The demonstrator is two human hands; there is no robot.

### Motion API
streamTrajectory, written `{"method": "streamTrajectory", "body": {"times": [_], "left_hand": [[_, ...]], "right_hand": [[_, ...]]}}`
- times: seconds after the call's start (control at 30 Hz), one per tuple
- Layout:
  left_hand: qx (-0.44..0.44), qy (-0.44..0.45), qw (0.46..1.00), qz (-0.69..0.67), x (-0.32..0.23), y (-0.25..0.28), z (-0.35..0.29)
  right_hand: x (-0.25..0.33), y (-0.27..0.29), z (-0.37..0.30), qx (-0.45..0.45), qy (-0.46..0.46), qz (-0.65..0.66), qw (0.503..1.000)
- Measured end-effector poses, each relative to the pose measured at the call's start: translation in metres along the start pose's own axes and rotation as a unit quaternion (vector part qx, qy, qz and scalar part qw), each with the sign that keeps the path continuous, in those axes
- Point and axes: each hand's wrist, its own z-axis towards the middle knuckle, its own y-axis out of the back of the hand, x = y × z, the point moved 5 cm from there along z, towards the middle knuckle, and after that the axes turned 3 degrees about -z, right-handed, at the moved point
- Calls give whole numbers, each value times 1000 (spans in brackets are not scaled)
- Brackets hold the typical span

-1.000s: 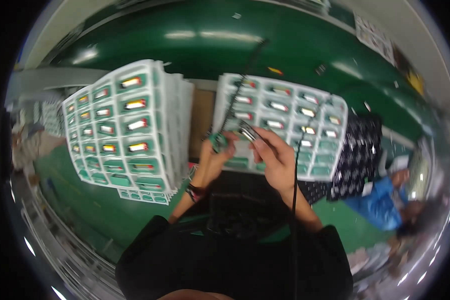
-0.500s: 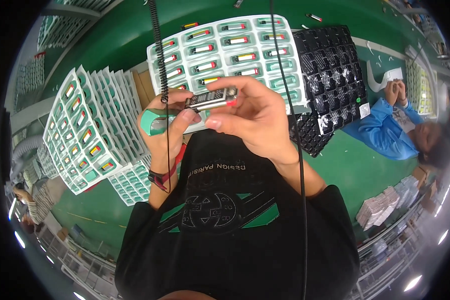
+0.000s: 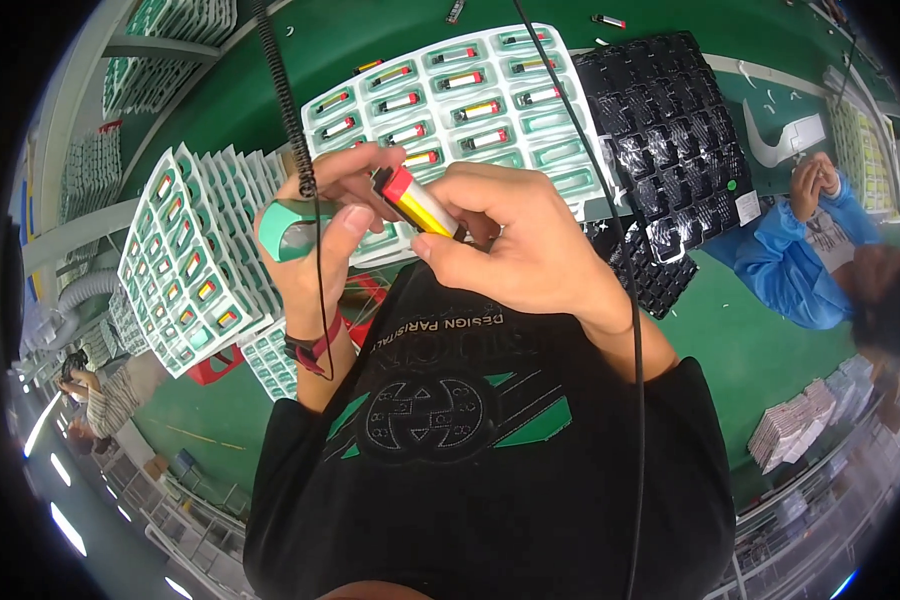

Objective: The person assembles electronic components by hand, placing batteries into green plastic cases and then attaching black back covers to them.

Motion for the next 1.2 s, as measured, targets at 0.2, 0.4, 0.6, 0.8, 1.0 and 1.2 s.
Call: {"method": "streamTrajectory", "body": {"times": [0.2,0.4,0.6,0.8,1.0,1.2], "left_hand": [[-28,-88,994,53,-9,1,-1],[-59,-351,905,233,-11,-26,-19],[38,-274,943,187,-7,-25,-8],[48,47,997,-43,20,-16,2],[73,-44,996,38,17,-15,7],[75,-37,996,33,17,-10,6]], "right_hand": [[-7,8,-8,-132,-15,174,976],[-19,-29,-17,-54,-135,590,795],[-16,-8,-16,-130,-128,475,861],[-16,-3,-25,30,-203,360,910],[-20,4,-22,46,-245,265,932],[-19,8,-21,83,-243,184,949]]}}
